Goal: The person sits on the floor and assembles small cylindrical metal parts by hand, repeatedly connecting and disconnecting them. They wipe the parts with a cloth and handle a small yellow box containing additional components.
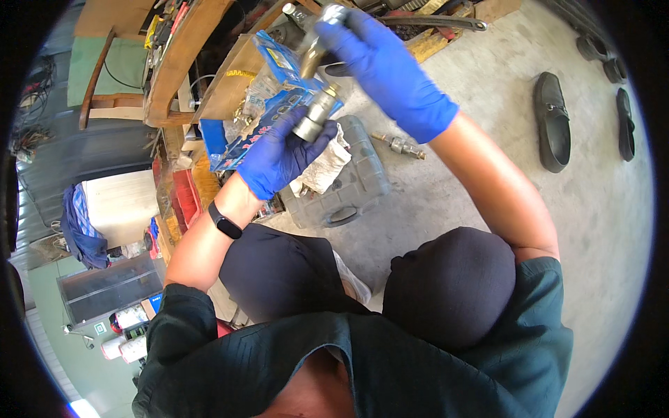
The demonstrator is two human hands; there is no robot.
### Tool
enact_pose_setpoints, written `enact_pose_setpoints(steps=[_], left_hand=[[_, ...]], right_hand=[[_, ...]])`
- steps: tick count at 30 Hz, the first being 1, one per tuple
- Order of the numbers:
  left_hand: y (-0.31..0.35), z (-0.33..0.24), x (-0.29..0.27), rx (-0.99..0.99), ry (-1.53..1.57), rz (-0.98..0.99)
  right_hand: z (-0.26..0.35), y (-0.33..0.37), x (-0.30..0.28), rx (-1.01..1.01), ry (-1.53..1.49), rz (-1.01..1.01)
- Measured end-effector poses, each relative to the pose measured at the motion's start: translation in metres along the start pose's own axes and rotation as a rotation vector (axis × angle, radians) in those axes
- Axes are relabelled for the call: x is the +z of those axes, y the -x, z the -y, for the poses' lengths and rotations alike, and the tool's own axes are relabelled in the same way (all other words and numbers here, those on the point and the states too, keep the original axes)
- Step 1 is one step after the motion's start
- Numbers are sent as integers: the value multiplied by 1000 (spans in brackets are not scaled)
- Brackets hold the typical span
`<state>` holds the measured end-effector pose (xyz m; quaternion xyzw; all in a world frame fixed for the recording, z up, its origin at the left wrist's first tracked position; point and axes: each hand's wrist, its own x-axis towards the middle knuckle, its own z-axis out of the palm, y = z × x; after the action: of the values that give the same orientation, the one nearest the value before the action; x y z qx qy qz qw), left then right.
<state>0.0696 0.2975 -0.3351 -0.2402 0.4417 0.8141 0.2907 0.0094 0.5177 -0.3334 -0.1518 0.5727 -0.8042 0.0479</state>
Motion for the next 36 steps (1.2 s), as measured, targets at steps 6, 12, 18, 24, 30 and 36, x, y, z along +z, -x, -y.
enact_pose_setpoints(steps=[6, 12, 18, 24, 30, 36], left_hand=[[-4, -25, -14, 23, 387, 288], [-3, -27, -12, 176, 164, 295], [1, -25, -12, 184, 118, 258], [5, -24, -8, 244, -34, 266], [19, -28, -18, 333, -206, 221], [31, -39, -20, 228, -368, 204]], right_hand=[[10, 22, 5, 398, -29, 112], [-15, 32, 21, 242, 224, 345], [-18, 31, 20, 17, 472, 253], [-11, 29, 13, 15, 587, 268], [-13, 22, -5, -32, 596, 359], [-19, 20, -12, 3, 556, 440]])
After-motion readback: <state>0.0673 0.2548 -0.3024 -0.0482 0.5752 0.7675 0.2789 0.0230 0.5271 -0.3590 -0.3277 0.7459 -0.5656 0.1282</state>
